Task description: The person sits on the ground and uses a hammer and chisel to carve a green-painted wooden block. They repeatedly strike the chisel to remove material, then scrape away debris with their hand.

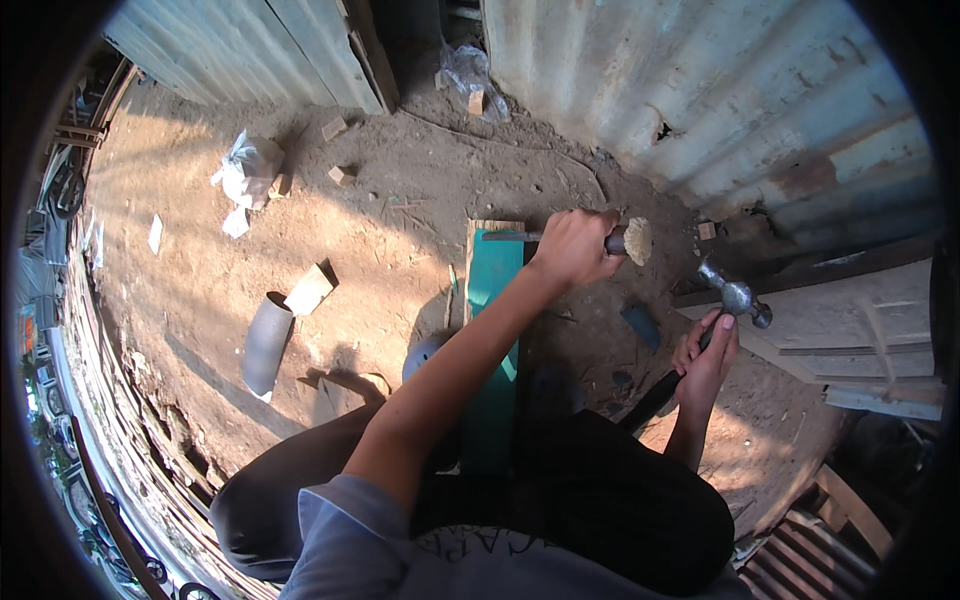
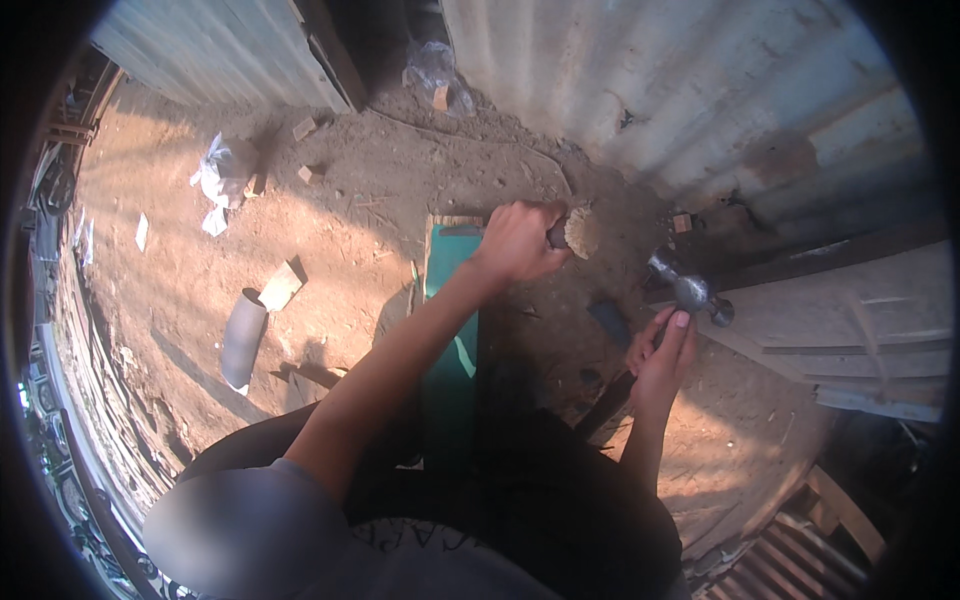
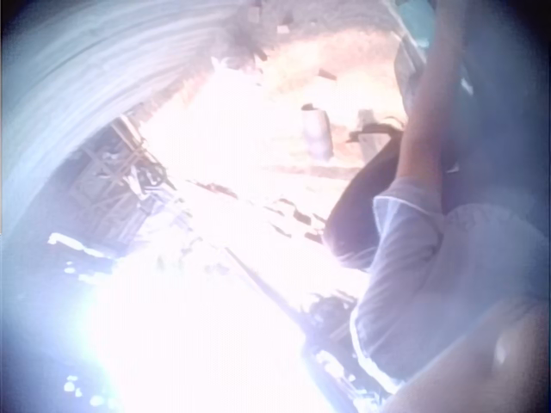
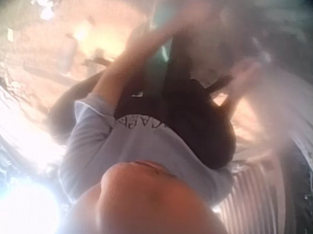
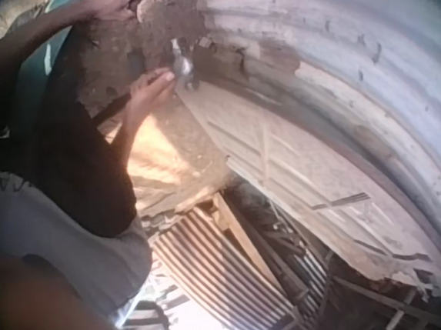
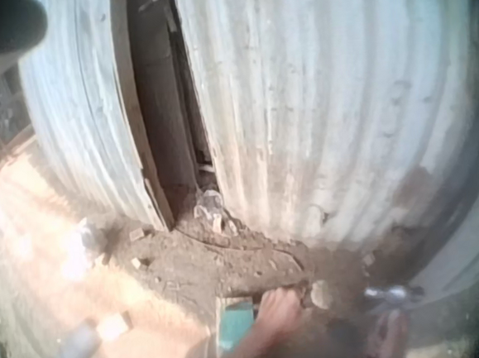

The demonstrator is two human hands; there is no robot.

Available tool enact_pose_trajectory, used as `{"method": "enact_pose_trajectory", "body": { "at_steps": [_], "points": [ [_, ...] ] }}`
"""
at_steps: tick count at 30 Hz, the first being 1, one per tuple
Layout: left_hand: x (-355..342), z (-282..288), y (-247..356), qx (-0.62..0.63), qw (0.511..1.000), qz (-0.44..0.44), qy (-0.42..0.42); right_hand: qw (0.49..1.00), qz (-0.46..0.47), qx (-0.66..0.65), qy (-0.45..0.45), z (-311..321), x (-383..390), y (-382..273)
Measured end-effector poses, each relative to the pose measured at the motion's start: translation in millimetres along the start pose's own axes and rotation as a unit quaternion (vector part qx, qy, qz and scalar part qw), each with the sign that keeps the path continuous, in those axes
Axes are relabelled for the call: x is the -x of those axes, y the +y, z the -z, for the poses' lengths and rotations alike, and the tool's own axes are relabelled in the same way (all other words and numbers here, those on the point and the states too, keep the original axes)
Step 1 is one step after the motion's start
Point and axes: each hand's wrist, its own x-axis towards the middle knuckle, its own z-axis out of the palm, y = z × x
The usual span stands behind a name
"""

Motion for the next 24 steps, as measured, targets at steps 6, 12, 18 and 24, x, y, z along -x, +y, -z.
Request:
{"method": "enact_pose_trajectory", "body": {
  "at_steps": [6, 12, 18, 24],
  "points": [
    [5.7, -11.7, -2.9, -0.019, 1.000, 0.006, -0.010, 1.000, -0.004, -0.008, 0.004, -4.8, -6.3, -0.9],
    [5.8, -16.6, -17.7, -0.059, 0.997, -0.036, -0.028, 0.999, -0.014, 0.030, -0.035, -10.6, -10.2, 7.0],
    [4.3, -13.4, -16.3, -0.063, 0.996, -0.048, -0.053, 0.999, -0.031, 0.013, -0.033, -9.9, -9.3, 8.6],
    [1.3, -19.7, -12.3, -0.026, 0.999, -0.043, -0.008, 0.999, -0.029, 0.037, -0.028, -8.1, -8.5, 5.7]
  ]
}}
